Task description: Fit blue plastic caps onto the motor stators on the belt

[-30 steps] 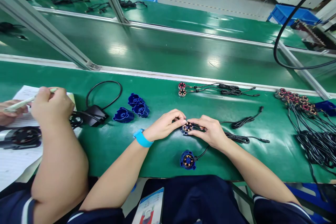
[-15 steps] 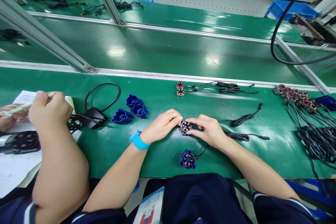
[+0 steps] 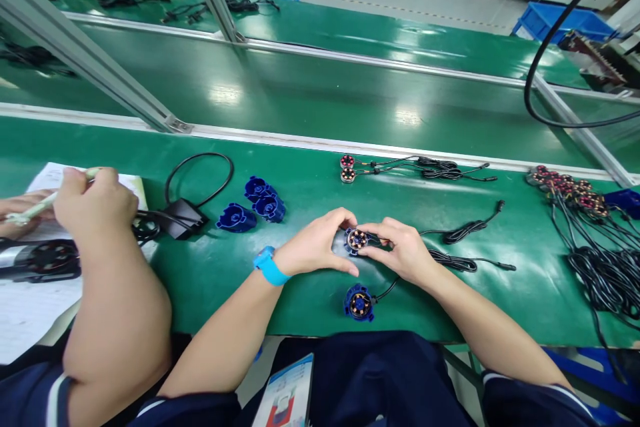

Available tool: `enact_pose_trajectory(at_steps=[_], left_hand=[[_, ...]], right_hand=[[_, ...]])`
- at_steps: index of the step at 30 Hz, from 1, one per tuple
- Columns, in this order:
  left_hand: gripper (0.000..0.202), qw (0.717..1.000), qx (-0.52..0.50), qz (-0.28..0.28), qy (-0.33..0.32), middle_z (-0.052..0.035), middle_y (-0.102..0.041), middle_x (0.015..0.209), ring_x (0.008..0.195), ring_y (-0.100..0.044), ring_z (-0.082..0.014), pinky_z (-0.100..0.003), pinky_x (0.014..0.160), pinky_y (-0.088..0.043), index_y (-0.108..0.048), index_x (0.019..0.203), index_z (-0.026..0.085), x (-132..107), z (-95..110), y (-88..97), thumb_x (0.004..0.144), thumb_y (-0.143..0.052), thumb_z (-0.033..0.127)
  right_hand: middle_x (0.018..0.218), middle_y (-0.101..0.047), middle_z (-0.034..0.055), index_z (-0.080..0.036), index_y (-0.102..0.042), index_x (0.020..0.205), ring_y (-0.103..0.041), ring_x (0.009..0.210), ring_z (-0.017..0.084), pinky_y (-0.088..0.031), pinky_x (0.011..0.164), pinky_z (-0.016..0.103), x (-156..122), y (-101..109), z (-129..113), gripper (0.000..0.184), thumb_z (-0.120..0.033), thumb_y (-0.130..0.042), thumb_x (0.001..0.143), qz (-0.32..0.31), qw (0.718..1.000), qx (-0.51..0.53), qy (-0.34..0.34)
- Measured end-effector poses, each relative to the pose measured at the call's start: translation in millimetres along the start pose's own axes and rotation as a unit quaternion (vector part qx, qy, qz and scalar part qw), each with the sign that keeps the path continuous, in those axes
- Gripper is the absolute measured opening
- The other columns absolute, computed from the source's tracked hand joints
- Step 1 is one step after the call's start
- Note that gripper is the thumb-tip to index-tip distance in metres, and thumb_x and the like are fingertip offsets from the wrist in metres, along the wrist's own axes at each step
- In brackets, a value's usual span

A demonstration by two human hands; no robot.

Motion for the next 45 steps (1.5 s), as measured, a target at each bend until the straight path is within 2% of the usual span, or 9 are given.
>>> enact_pose_trajectory(at_steps=[5,11,15,20,23,29,35,41,45], left_hand=[[0.062,0.996,0.065,0.054,-0.015,-0.0051,-0.062,0.117,0.102,-0.065,-0.0225,-0.036,0.089,-0.053,-0.046,0.120,0.023,2.5,1.3,-14.1,0.072,-0.083,0.030],[0.065,0.997,0.061,0.054,-0.018,-0.0051,-0.064,0.117,0.104,-0.068,-0.0238,-0.037,0.089,-0.056,-0.043,0.123,0.024,1.5,0.0,-17.1,0.072,-0.082,0.033],[0.065,0.996,0.064,0.060,-0.016,-0.0052,-0.065,0.114,0.102,-0.069,-0.0247,-0.037,0.087,-0.056,-0.043,0.121,0.024,1.3,-0.6,-17.3,0.072,-0.083,0.038],[0.068,0.996,0.060,0.064,-0.003,-0.0027,-0.065,0.110,0.098,-0.069,-0.0234,-0.036,0.083,-0.056,-0.042,0.117,0.024,1.9,-1.0,-18.3,0.067,-0.088,0.032],[0.068,0.996,0.058,0.063,0.000,-0.0020,-0.065,0.109,0.097,-0.069,-0.0228,-0.035,0.083,-0.055,-0.041,0.116,0.025,1.7,-1.2,-18.1,0.068,-0.088,0.032],[0.059,0.994,0.096,0.057,-0.012,-0.0008,-0.063,0.104,0.090,-0.066,-0.0213,-0.033,0.075,-0.052,-0.044,0.108,0.024,1.4,0.2,-15.8,0.071,-0.087,0.037],[0.049,0.991,0.118,0.042,-0.036,-0.0008,-0.063,0.105,0.091,-0.064,-0.0200,-0.032,0.076,-0.051,-0.047,0.101,0.023,1.8,0.6,-16.7,0.074,-0.084,0.040],[0.027,0.988,0.131,0.033,-0.077,-0.0033,-0.063,0.111,0.093,-0.065,-0.0180,-0.031,0.080,-0.052,-0.058,0.092,0.021,0.6,4.6,-15.9,0.083,-0.076,0.039],[0.021,0.980,0.135,0.089,-0.116,-0.0046,-0.065,0.113,0.097,-0.066,-0.0172,-0.028,0.084,-0.054,-0.065,0.091,0.021,-1.9,10.8,-11.9,0.087,-0.072,0.041]], right_hand=[[0.079,-0.058,0.0008,-0.028,-0.070,0.123,-0.056,0.070,0.013,-0.047,0.065,0.024,-1.2,8.2,-0.1,0.036,-0.038,-0.072,0.089,-0.034,0.999,-0.029,-0.025],[0.083,-0.061,0.0026,-0.027,-0.069,0.126,-0.059,0.076,0.016,-0.050,0.069,0.028,-1.6,11.4,-0.2,0.038,-0.039,-0.071,0.089,-0.060,0.995,-0.069,-0.028],[0.096,-0.067,0.0064,-0.021,-0.063,0.133,-0.062,0.088,0.018,-0.054,0.080,0.031,-1.3,10.9,-2.1,0.040,-0.038,-0.061,0.096,-0.066,0.995,-0.068,0.026],[0.086,-0.070,0.0033,-0.023,-0.075,0.109,-0.056,0.071,0.013,-0.049,0.067,0.027,-4.8,11.0,-6.4,0.019,-0.026,-0.059,0.099,0.026,0.975,-0.151,0.162],[0.094,-0.072,0.0043,-0.023,-0.074,0.108,-0.057,0.073,0.014,-0.048,0.067,0.029,-6.0,9.1,-10.0,0.021,-0.021,-0.055,0.099,0.009,0.956,-0.214,0.200],[0.129,-0.062,0.0111,-0.021,-0.053,0.137,-0.060,0.111,0.023,-0.053,0.095,0.039,-5.6,26.2,4.4,0.042,-0.035,-0.059,0.098,-0.073,0.982,-0.151,0.081],[0.093,-0.070,0.0034,-0.021,-0.066,0.100,-0.066,0.082,0.016,-0.053,0.076,0.029,-7.8,36.5,14.2,0.019,-0.040,-0.061,0.097,-0.069,0.997,-0.021,-0.007],[0.104,-0.070,0.0042,-0.022,-0.066,0.111,-0.067,0.088,0.016,-0.055,0.083,0.030,-7.3,32.7,10.1,0.024,-0.039,-0.066,0.093,-0.087,0.995,0.012,-0.041],[0.104,-0.071,0.0027,-0.023,-0.067,0.110,-0.067,0.089,0.015,-0.055,0.085,0.029,-8.8,39.1,15.8,0.024,-0.038,-0.069,0.091,-0.076,0.994,0.045,-0.057]])
Point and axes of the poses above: each hand's wrist, its own x-axis towards the middle knuckle, its own y-axis out of the back of the hand, z = x × y, the point moved 3 cm from there along x, towards the middle knuckle
